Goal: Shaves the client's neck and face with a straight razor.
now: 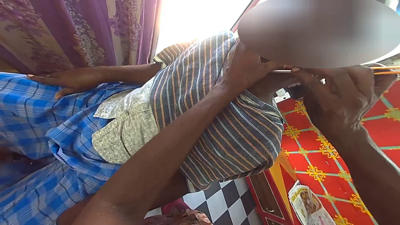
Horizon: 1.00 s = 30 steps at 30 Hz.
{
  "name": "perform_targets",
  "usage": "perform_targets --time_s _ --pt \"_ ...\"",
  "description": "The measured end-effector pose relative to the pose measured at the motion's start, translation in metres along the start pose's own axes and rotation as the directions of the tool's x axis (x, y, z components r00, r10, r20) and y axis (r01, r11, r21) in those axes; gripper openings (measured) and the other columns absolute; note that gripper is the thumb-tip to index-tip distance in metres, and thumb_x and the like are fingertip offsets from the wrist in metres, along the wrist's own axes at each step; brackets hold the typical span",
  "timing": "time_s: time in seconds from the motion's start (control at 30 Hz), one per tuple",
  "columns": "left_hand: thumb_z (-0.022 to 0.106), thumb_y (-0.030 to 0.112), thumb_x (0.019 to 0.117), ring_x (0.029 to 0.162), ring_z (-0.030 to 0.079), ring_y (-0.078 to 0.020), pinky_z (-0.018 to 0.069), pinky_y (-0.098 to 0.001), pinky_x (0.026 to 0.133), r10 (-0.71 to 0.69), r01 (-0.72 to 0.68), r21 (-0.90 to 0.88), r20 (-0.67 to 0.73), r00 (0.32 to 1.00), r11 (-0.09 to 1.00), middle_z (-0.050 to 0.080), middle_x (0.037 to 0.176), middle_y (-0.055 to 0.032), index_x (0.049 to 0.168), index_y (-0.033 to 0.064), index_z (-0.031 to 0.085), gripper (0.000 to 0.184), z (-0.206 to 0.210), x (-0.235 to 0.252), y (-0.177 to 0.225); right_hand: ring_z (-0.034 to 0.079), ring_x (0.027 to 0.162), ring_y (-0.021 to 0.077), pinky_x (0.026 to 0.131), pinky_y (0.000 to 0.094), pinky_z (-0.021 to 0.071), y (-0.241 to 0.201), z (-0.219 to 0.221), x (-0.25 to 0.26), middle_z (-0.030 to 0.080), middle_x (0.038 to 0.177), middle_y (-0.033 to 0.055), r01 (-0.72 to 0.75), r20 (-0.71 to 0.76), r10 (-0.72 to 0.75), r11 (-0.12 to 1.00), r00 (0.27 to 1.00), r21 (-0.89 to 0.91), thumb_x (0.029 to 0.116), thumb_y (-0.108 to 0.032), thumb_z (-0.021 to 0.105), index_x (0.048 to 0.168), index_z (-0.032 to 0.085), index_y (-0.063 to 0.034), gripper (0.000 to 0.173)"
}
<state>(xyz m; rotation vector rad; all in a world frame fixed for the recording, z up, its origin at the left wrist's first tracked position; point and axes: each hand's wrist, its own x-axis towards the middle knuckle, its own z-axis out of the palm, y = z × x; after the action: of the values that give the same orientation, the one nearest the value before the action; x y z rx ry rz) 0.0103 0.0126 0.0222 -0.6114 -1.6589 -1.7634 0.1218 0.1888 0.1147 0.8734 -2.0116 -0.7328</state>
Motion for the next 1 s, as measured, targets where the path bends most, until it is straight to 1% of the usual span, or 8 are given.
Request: perform_targets --time_s 0.1,0.23,0.33,0.5,0.67,0.83,0.97,1.0 --pt "0.088 0.055 0.0708 0.111 0.065 -0.0189 0.0549 -0.0361 0.095 0.032 -0.026 0.066 -0.084 0.996 0.998 0.066 0.126 -0.0115 0.145 0.0031 0.05 0.098 0.0 0.005 0.004 0.06 0.11 0.032 0.092 0.0534 0.0378 0.003 0.0 0.006 0.068 0.115 0.0086 -0.03 0.01 0.03 1.0 1.0 -0.007 0.1012 -0.006 0.062 0.125 0.07 -0.0186 0.028" --pt "0.084 0.059 0.0727 0.1 0.07 -0.0185 0.0585 -0.0373 0.083 0.024 -0.003 0.159 -0.133 0.991 0.987 0.07 0.117 -0.0094 0.141 0.0041 0.054 0.093 0.0 0.006 0.006 0.06 0.108 0.0365 0.087 0.0552 0.0378 0.002 -0.007 0.009 0.068 0.113 0.0127 -0.051 0.12 0.052 0.999 0.991 -0.012 0.1021 -0.005 0.06 0.125 0.071 -0.0171 0.028" --pt "0.084 0.059 0.0736 0.101 0.07 -0.0182 0.0578 -0.0358 0.085 0.025 0.001 0.177 -0.141 0.99 0.984 0.07 0.117 -0.0092 0.139 0.0033 0.055 0.09 -0.002 0.006 0.008 0.061 0.104 0.0394 0.084 0.0558 0.0374 0.001 -0.012 0.014 0.068 0.11 0.0167 -0.081 0.197 0.072 0.996 0.978 0.04 0.1021 -0.004 0.057 0.12 0.073 -0.0131 0.025" --pt "0.082 0.061 0.0742 0.094 0.071 -0.0179 0.0586 -0.0356 0.08 0.022 0.013 0.196 -0.174 0.984 0.981 0.072 0.108 -0.008 0.138 0.0051 0.057 0.088 0.0 0.007 0.008 0.06 0.109 0.036 0.088 0.0538 0.0382 0.005 -0.007 0.014 0.068 0.114 0.0127 -0.092 0.069 0.088 0.994 0.994 0.054 0.1027 -0.008 0.06 0.124 0.072 -0.0196 0.027" --pt "0.082 0.061 0.0749 0.093 0.072 -0.0172 0.0594 -0.0359 0.078 0.01 0.024 0.21 -0.16 0.987 0.977 0.072 0.109 -0.007 0.138 0.0063 0.056 0.087 0.0 0.008 0.009 0.061 0.103 0.0396 0.082 0.0558 0.0378 0.006 -0.009 0.011 0.069 0.111 0.0168 -0.121 0.223 0.096 0.987 0.97 0.103 0.1031 -0.009 0.058 0.119 0.075 -0.0142 0.024" --pt "0.084 0.056 0.0763 0.095 0.072 -0.0173 0.0594 -0.036 0.081 0.052 -0.017 0.183 -0.187 0.981 0.983 0.072 0.109 -0.0076 0.136 0.0036 0.057 0.084 0.001 0.008 0.007 0.059 0.104 0.0363 0.086 0.0537 0.0373 0.008 0.0 0.009 0.067 0.112 0.0146 -0.129 0.043 0.124 0.985 0.991 0.119 0.1013 -0.01 0.063 0.122 0.073 -0.0183 0.024" --pt "0.083 0.056 0.0762 0.091 0.072 -0.0168 0.0594 -0.0356 0.078 0.02 0.017 0.204 -0.18 0.983 0.979 0.072 0.104 -0.0071 0.138 0.0046 0.055 0.085 0.0 0.006 0.01 0.06 0.098 0.0421 0.081 0.0585 0.0379 0.007 -0.002 0.004 0.066 0.109 0.0207 -0.123 0.193 0.092 0.98 0.977 0.157 0.1018 -0.008 0.058 0.12 0.074 -0.0128 0.025" --pt "0.084 0.055 0.0768 0.091 0.072 -0.0163 0.0599 -0.0354 0.077 0.022 0.012 0.189 -0.178 0.984 0.982 0.073 0.104 -0.0071 0.138 0.0041 0.054 0.084 0.0 0.005 0.009 0.061 0.097 0.0413 0.079 0.0579 0.0383 0.006 -0.002 0.002 0.066 0.108 0.0199 -0.123 0.18 0.093 0.978 0.979 0.166 0.1017 -0.008 0.059 0.118 0.074 -0.0125 0.023"
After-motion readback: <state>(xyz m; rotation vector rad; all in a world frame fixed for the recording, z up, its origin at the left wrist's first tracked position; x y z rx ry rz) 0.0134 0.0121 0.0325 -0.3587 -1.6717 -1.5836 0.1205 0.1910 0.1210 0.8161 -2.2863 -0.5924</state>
